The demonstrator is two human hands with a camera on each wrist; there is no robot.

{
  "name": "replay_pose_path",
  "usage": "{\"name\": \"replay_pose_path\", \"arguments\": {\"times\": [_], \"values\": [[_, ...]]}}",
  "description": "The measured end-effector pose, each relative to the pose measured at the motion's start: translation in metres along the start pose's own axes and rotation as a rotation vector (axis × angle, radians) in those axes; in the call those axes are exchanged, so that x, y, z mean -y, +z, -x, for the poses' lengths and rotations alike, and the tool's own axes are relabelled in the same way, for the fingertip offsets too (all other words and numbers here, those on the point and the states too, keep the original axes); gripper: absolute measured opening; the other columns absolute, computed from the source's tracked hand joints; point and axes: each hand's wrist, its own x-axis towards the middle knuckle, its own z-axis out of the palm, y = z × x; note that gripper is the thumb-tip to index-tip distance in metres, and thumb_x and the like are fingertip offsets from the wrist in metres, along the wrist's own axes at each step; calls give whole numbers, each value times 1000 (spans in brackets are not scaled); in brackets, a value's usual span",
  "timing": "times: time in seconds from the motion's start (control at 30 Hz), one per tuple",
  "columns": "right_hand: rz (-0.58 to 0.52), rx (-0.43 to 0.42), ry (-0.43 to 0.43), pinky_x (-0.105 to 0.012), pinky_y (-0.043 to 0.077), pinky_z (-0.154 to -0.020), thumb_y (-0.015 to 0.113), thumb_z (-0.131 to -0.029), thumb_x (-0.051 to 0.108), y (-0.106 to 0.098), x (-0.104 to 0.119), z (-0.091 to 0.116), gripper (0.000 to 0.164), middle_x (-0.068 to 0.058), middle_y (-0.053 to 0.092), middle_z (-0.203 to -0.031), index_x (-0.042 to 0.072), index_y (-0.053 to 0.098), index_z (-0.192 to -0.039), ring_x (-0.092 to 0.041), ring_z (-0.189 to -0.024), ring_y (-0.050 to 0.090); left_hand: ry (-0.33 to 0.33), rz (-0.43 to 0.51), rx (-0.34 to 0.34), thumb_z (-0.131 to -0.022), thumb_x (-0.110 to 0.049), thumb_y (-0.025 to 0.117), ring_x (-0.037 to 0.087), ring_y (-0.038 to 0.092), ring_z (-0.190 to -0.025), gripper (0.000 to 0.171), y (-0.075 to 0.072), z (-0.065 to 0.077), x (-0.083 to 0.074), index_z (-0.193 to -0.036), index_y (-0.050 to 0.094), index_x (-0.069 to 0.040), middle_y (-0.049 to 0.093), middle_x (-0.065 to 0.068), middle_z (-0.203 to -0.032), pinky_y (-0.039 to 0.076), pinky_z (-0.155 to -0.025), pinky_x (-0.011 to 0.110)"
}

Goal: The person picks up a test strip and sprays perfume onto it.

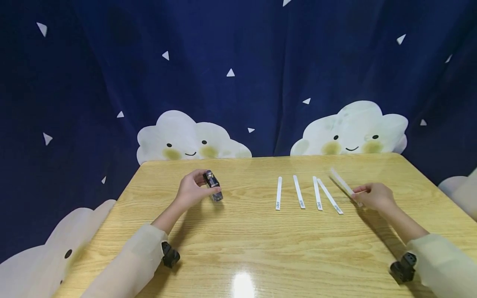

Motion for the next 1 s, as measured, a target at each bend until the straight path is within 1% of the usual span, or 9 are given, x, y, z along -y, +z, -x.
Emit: {"name": "replay_pose_path", "arguments": {"times": [0.2, 0.3, 0.37, 0.47, 0.53, 0.63, 0.73, 0.87, 1.0], "values": [[-61, -41, -1, -25, 39, -53, 66, -88, 27, -2, 6, 3, 37, -10, 67, -81, -6, 66, -105, -15, -68, 51, -7, 107, 12, -70, -14, 85, 27, 63, -112, 64, 1, 8, -12, -127, 58, -6, 65, 16, -119, 51, -103, 39], [-75, -47, -10, -24, 40, -53, 64, -90, 27, -2, 8, 4, 38, -9, 67, -83, -6, 65, -107, -14, -68, 51, -9, 158, 12, -70, -11, 84, 21, 62, -109, 65, 0, 11, -16, -128, 57, -8, 65, 12, -116, 50, -104, 37], [-82, -48, -13, -24, 40, -52, 64, -91, 28, -2, 9, 5, 38, -7, 66, -82, -6, 65, -108, -13, -68, 51, -6, 198, 15, -70, -9, 84, 14, 61, -105, 64, 0, 14, -19, -128, 57, -8, 65, 8, -114, 52, -102, 33], [-96, -49, -19, -23, 40, -53, 64, -91, 28, -2, 11, 7, 39, -4, 65, -80, -7, 65, -108, -11, -68, 50, 26, 259, 35, -71, -6, 82, 8, 60, -101, 62, -1, 18, -23, -128, 57, -7, 64, 9, -117, 54, -97, 26], [-100, -51, -18, -23, 40, -53, 64, -91, 29, -2, 12, 8, 38, -1, 64, -79, -6, 65, -107, -10, -68, 50, 51, 276, 50, -72, -5, 81, 6, 61, -100, 61, -3, 21, -26, -128, 56, -5, 64, 12, -121, 55, -94, 22], [-107, -56, -22, -23, 40, -53, 63, -92, 30, -3, 14, 9, 38, 0, 63, -79, -6, 65, -107, -9, -67, 49, 74, 281, 69, -73, -5, 81, 8, 63, -103, 61, -4, 26, -30, -128, 56, -5, 63, 13, -126, 55, -93, 21], [-113, -69, -34, -22, 41, -53, 64, -91, 30, -4, 18, 12, 37, -1, 65, -79, -5, 66, -106, -7, -66, 50, 97, 264, 79, -74, -6, 80, 9, 64, -106, 60, -6, 32, -33, -129, 55, -7, 63, 13, -127, 54, -94, 22], [-106, -97, -64, -21, 41, -54, 65, -90, 29, -4, 22, 14, 36, -4, 67, -81, -4, 67, -104, -6, -67, 51, 183, 225, 65, -78, -7, 78, 4, 62, -107, 59, -8, 39, -35, -131, 53, -7, 63, 14, -128, 52, -99, 22], [-113, -108, -79, -21, 42, -56, 65, -91, 29, -3, 25, 16, 36, -6, 68, -84, -4, 67, -104, -5, -68, 51, 269, 176, 33, -81, -8, 76, -2, 58, -105, 63, -9, 42, -36, -137, 48, -6, 62, 14, -128, 50, -100, 17]]}}
